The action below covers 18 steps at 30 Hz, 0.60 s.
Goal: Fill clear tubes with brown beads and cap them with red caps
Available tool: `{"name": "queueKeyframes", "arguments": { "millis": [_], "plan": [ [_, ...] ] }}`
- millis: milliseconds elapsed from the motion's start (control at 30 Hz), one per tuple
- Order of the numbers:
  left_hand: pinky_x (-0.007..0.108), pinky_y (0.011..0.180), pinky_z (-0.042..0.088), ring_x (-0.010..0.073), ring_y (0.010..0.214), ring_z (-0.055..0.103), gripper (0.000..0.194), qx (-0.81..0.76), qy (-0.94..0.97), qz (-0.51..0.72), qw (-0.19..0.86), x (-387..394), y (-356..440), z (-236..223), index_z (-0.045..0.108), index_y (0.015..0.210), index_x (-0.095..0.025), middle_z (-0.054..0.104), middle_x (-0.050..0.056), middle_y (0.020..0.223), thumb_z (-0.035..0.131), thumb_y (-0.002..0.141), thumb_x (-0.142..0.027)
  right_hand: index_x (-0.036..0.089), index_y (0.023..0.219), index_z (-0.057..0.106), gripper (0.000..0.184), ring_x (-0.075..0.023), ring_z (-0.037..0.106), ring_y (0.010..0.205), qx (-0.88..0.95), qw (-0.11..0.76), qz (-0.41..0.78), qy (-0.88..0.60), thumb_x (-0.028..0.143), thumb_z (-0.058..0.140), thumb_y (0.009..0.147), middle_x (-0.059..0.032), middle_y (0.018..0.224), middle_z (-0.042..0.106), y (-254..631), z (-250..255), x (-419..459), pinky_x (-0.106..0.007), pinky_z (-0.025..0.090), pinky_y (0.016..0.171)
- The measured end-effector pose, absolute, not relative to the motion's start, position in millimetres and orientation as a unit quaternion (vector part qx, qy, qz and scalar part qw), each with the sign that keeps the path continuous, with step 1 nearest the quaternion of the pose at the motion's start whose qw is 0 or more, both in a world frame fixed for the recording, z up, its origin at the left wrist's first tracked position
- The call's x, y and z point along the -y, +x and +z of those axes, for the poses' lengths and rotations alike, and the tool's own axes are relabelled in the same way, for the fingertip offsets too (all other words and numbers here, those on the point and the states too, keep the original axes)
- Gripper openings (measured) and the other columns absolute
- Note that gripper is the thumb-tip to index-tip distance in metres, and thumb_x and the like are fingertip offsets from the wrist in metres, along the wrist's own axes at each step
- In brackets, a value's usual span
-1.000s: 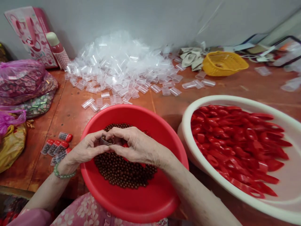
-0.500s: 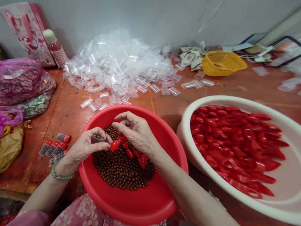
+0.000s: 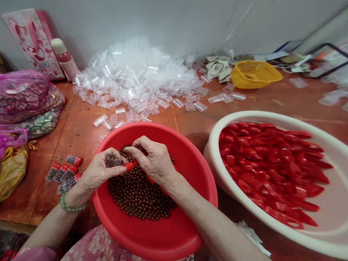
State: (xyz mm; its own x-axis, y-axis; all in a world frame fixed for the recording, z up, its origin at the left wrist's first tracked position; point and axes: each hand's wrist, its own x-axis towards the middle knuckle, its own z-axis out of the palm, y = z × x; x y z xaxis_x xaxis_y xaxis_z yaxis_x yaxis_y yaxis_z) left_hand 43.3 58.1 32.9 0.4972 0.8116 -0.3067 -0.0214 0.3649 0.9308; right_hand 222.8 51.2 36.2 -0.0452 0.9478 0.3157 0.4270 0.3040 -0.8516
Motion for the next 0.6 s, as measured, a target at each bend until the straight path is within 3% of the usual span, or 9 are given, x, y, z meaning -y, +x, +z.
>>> {"name": "queueKeyframes", "arguments": {
  "millis": [133, 267, 433, 600],
  "plan": [
    [0.024, 0.071, 0.043, 0.0089, 0.072, 0.057, 0.032, -0.386, 0.452, 0.312, 0.742, -62, 40, 30, 0.055, 0.079, -0.015, 0.065, -0.001, 0.081, 0.081, 0.064, -0.023, 0.018, 0.079, 0.064, 0.014, -0.0104, 0.057, 0.063, 0.769, 0.354, 0.307, -0.435, 0.03, 0.064, 0.086, 0.0, 0.071, 0.064, 237, 52, -49, -0.021, 0.046, 0.06],
    [0.021, 0.066, 0.041, 0.0075, 0.068, 0.056, 0.033, -0.372, 0.413, 0.313, 0.77, -65, 40, 32, 0.056, 0.079, -0.013, 0.065, -0.001, 0.078, 0.082, 0.061, -0.02, 0.018, 0.104, 0.066, 0.018, -0.0146, 0.064, 0.083, 0.814, 0.265, 0.327, -0.401, 0.026, 0.059, 0.089, -0.0049, 0.093, 0.068, 253, 66, -44, -0.025, 0.051, 0.075],
    [0.021, 0.062, 0.042, 0.0065, 0.062, 0.056, 0.036, -0.366, 0.37, 0.314, 0.794, -67, 41, 34, 0.053, 0.079, -0.014, 0.065, -0.001, 0.078, 0.082, 0.058, -0.017, 0.018, 0.107, 0.066, 0.02, -0.0174, 0.064, 0.09, 0.807, 0.276, 0.295, -0.431, 0.023, 0.054, 0.091, -0.008, 0.099, 0.067, 259, 62, -42, -0.028, 0.052, 0.081],
    [0.022, 0.064, 0.042, 0.0074, 0.067, 0.057, 0.031, -0.356, 0.393, 0.326, 0.783, -68, 40, 31, 0.057, 0.079, -0.013, 0.064, -0.001, 0.08, 0.081, 0.061, -0.018, 0.02, 0.093, 0.069, 0.013, -0.015, 0.063, 0.077, 0.777, 0.296, 0.346, -0.434, 0.027, 0.059, 0.088, -0.0043, 0.085, 0.066, 252, 54, -43, -0.025, 0.051, 0.07]
  ]
}}
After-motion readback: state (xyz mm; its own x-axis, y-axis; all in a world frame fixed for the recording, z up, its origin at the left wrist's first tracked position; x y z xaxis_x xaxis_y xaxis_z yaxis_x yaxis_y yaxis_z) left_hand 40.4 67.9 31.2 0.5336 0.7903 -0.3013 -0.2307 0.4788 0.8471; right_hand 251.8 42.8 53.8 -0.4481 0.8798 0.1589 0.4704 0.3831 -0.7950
